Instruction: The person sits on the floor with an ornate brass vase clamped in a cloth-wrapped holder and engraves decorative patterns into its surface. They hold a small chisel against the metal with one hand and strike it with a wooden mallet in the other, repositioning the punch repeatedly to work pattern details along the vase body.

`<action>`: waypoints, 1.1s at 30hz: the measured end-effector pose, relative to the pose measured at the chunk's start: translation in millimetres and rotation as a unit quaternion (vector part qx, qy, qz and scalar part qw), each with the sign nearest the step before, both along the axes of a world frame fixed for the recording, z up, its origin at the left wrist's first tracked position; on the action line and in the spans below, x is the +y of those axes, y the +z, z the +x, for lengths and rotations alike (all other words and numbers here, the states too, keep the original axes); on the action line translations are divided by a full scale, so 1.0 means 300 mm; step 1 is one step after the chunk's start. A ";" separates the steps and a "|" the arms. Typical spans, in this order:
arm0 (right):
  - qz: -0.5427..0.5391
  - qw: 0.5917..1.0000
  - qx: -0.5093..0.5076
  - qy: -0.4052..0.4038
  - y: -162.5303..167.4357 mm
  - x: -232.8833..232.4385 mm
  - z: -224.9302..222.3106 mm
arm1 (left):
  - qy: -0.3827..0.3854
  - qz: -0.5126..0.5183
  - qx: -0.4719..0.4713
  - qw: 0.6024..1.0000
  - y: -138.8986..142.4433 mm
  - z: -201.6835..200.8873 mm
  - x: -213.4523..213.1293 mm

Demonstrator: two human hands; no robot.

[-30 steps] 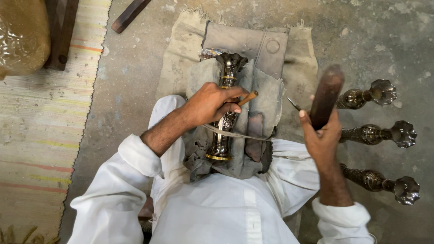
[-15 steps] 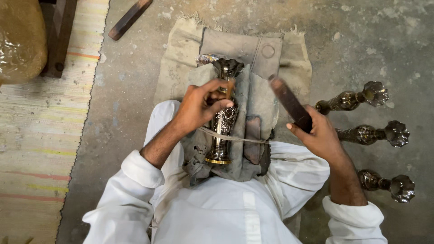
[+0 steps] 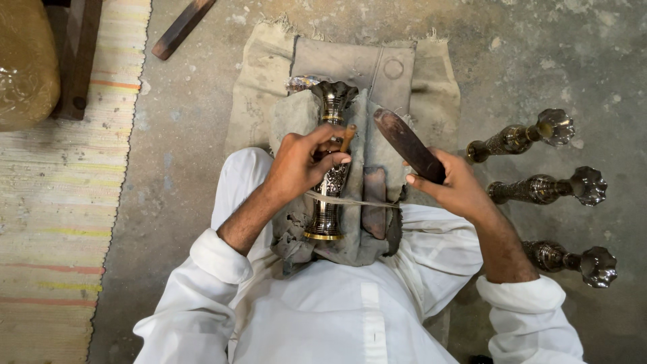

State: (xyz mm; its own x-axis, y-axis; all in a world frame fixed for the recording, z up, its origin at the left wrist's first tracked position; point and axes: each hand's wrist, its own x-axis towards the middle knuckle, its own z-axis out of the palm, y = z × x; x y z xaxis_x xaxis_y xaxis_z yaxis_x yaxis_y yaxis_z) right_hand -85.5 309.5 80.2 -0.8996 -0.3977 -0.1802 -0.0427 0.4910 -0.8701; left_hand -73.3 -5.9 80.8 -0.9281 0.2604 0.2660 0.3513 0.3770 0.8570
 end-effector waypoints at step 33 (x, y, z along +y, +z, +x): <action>0.245 0.895 0.374 0.010 0.183 -0.057 -0.163 | 0.030 -0.069 0.055 0.996 -0.020 0.011 0.031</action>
State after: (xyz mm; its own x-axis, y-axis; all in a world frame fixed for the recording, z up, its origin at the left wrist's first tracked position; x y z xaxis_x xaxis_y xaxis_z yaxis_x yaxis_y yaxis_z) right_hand -134.4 292.4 135.0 -0.8357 -0.4524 0.3113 -0.5349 0.7988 -0.2753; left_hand -70.1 3.3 74.8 -0.9103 0.2465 0.3325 0.4136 0.5116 0.7531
